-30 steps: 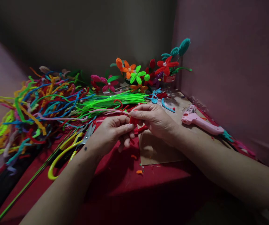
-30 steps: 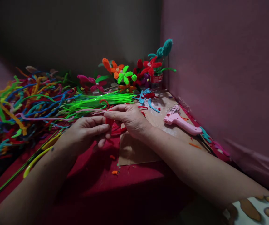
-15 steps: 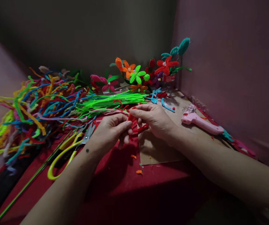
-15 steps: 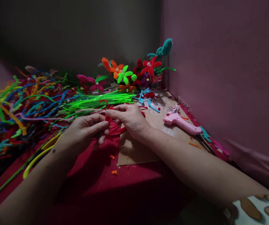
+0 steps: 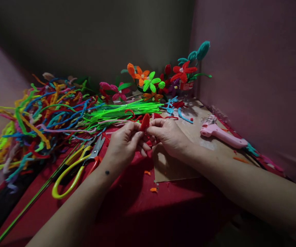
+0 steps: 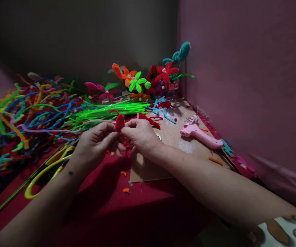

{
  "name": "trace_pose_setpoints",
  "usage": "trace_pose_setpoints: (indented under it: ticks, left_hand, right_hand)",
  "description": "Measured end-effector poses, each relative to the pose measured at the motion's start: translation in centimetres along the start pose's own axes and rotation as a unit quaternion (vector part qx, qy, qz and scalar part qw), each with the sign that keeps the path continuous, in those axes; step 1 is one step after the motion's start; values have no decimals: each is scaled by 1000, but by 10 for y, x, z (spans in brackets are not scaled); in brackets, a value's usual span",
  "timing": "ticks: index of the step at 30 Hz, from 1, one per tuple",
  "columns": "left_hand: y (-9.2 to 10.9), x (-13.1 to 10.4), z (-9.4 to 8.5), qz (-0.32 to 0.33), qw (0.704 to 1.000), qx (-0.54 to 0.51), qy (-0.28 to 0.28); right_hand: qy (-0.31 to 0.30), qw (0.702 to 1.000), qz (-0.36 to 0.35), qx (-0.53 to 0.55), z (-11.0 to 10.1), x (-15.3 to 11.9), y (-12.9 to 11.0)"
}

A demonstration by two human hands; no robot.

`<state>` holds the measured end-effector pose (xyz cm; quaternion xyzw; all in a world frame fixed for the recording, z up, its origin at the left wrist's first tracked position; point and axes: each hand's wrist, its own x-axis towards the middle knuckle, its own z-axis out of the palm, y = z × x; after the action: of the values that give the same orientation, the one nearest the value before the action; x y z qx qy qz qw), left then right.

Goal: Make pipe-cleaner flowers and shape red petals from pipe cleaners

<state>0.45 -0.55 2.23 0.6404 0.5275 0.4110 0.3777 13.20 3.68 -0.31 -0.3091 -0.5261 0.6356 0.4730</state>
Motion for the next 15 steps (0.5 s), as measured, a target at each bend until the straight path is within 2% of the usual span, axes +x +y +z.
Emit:
trace_pose_setpoints:
  ticks: [4,7,9,13,15]
  left_hand:
    - [-13,0,3,83,985,143,39]
    - [-24,1,5,171,931,303,112]
    - [-30,2,7,213,890,378,140]
    - [-40,2,11,261,831,472,132]
    - [-43,2,12,268,819,493,116]
  right_hand:
    - [13,1000,20,8,3,-1,1]
    - [23,997,58,38,4,-1,2]
    - [31,996,72,48,4,-1,2]
    - [31,996,79,3,1,0,3]
    - [30,995,75,-55,-1,2,5]
